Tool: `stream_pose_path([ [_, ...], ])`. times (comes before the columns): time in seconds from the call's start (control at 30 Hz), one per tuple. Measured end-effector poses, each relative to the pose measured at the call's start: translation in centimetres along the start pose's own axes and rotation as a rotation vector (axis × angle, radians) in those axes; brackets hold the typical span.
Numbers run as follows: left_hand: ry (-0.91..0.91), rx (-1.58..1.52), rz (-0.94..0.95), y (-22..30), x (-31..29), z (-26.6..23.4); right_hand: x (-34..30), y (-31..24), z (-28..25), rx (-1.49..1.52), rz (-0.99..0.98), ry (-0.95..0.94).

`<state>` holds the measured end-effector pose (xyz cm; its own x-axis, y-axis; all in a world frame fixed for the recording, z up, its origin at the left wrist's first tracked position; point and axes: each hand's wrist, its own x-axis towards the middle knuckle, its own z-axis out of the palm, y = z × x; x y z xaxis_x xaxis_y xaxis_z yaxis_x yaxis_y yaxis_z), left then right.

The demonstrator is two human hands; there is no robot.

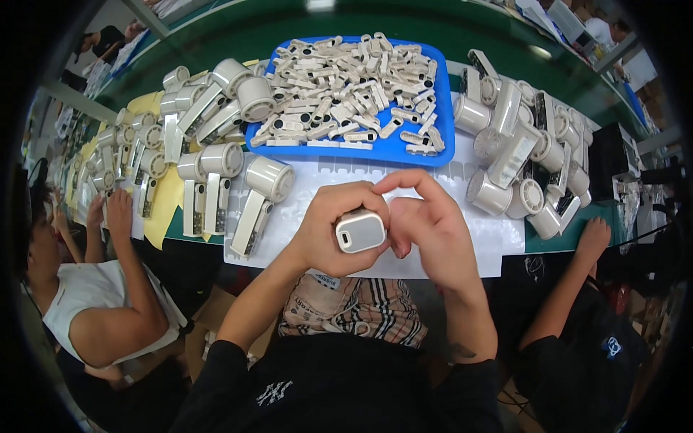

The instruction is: The person assembles portable fans by hand, combining fan housings and internal components, then applying stickers to the finished fans.

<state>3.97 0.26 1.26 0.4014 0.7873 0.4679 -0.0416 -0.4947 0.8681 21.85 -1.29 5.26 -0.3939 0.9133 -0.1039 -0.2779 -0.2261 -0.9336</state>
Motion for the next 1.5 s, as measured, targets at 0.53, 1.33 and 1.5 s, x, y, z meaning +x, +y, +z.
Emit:
stream_pose_path([
  [0.53, 0.134, 0.253, 0.056, 5.8, -2.4, 0.1, -1.6, 4.0, 3.9, -0.299, -0.363, 0.167],
  [1.33, 0.468, 0.538, -0.435, 4.3, -11.1, -8.9, -2.3, 4.5, -1.0, -1.027, -0.095, 0.015],
  [1.5, 0.836, 0.298, -0.489, 9.4, -13.8, -15.1, -2.1, 3.9, -1.7, -0.895, -0.081, 0.003],
])
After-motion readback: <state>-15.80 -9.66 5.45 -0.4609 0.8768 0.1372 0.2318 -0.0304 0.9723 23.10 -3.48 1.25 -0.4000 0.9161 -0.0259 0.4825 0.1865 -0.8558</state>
